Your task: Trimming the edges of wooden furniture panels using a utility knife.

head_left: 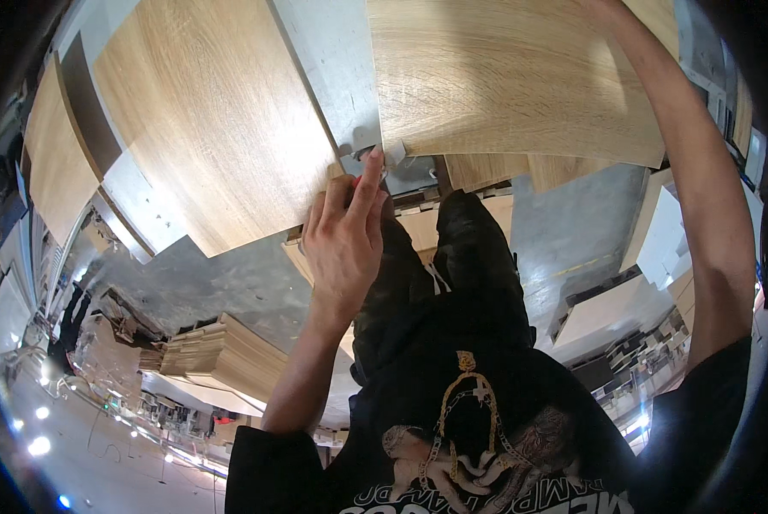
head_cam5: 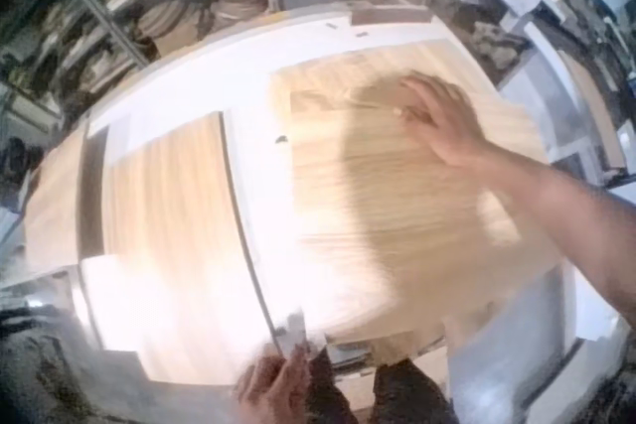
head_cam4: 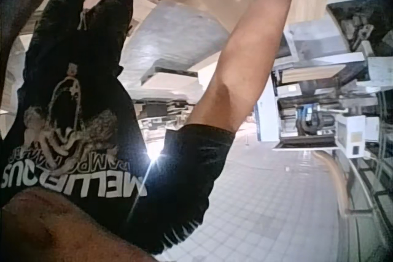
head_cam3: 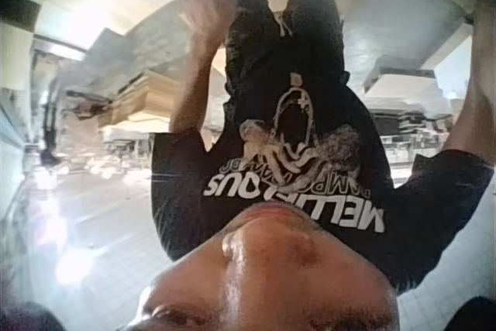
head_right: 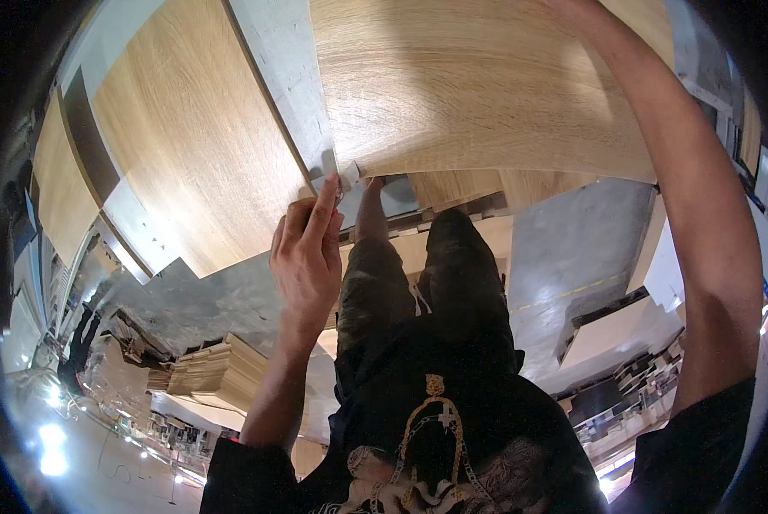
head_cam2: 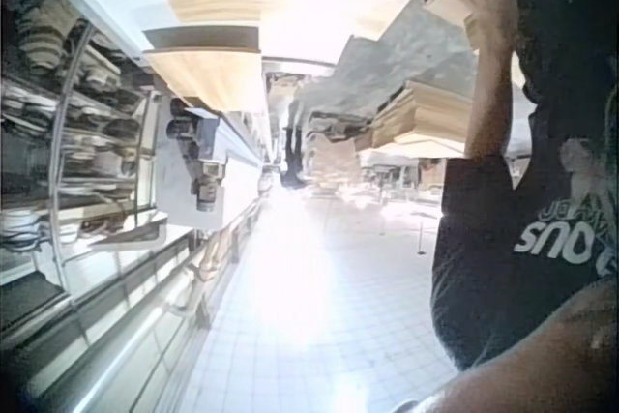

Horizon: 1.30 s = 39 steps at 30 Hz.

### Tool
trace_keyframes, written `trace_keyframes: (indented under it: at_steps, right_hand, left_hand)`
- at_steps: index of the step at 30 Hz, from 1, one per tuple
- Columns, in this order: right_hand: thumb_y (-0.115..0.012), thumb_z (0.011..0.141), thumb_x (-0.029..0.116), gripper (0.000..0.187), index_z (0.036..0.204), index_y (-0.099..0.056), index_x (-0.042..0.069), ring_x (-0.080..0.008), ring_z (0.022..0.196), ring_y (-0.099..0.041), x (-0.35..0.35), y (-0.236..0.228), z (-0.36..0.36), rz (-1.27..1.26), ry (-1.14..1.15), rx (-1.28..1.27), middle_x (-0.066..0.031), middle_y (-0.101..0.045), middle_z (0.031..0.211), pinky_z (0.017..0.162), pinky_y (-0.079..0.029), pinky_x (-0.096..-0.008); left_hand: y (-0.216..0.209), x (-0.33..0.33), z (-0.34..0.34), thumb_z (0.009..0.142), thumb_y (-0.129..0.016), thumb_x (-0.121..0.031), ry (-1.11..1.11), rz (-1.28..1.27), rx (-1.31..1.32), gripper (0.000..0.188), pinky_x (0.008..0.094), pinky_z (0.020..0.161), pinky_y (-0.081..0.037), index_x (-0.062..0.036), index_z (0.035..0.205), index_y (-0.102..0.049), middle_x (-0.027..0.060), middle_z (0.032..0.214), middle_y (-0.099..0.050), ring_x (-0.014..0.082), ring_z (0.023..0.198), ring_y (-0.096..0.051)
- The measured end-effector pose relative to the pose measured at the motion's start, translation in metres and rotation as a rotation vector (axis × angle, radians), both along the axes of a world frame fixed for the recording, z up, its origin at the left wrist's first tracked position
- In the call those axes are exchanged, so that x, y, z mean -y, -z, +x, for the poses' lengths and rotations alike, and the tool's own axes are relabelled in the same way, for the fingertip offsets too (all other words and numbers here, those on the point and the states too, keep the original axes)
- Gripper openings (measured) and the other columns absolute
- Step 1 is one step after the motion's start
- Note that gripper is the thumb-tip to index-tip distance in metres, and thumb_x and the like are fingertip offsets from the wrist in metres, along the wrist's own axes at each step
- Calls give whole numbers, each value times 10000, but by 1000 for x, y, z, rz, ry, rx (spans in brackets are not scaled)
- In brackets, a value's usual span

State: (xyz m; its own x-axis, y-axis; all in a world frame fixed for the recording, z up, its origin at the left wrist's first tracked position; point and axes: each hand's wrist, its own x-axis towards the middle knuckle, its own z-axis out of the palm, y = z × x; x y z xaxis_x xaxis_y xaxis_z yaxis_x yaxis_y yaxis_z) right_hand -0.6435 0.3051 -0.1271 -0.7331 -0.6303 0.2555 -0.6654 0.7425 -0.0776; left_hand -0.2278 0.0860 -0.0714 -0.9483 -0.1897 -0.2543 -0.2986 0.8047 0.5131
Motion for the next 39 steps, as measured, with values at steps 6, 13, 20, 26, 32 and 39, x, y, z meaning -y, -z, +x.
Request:
trace_keyframes:
  at_steps: [6, 13, 20, 26, 32, 39]
  right_hand:
    - [-638, 1024, 387, 583, 1505, -508, 85, -351, 1480, -413, 1, 2, 0, -41, -21, 27, -165, -486, 1567, 1211, -295, -492]
    - [-651, 1017, 344, 590, 1512, -497, 64, -379, 1477, -408, -2, 1, 2, -30, -30, 15, -198, -482, 1561, 1210, -296, -505]
    - [-663, 996, 338, 606, 1512, -499, 67, -378, 1489, -391, 2, -4, 3, -34, -22, 35, -189, -471, 1575, 1217, -284, -512]
    - [-664, 980, 387, 643, 1512, -501, 65, -375, 1495, -385, 4, -12, 8, 23, 45, 63, -189, -467, 1578, 1232, -267, -519]
    - [-678, 962, 401, 675, 1512, -502, 52, -367, 1506, -370, 9, -12, 9, 13, 52, 30, -184, -475, 1578, 1248, -247, -519]
    - [-723, 920, 376, 659, 1467, -550, 51, -368, 1485, -392, 7, -24, 12, -5, 32, 111, -175, -497, 1554, 1233, -273, -521]
  left_hand:
    - [1, 14, -20, 1044, -645, -165, 33, -36, -35, 414, 409, 776, -598, -199, 1456, -661, 88, 969, -676, 233, 873, -689]
    - [12, 39, -89, 1097, -565, -289, 59, -52, -172, 374, 421, 713, -602, -196, 1444, -667, 114, 949, -680, 255, 794, -695]
    - [4, 48, -112, 1106, -544, -315, 52, -32, -106, 394, 422, 729, -597, -182, 1460, -656, 142, 962, -687, 267, 793, -706]
    - [6, 41, -96, 1100, -558, -300, 79, -3, -122, 386, 443, 750, -600, -200, 1459, -658, 144, 983, -700, 287, 800, -710]
    - [16, 75, -203, 1094, -575, -289, 72, -100, -213, 372, 423, 689, -579, -181, 1436, -673, 141, 898, -685, 271, 750, -700]
    - [18, 79, -210, 1048, -642, -253, 112, -124, -218, 318, 421, 662, -618, -167, 1344, -719, 118, 896, -716, 302, 735, -733]
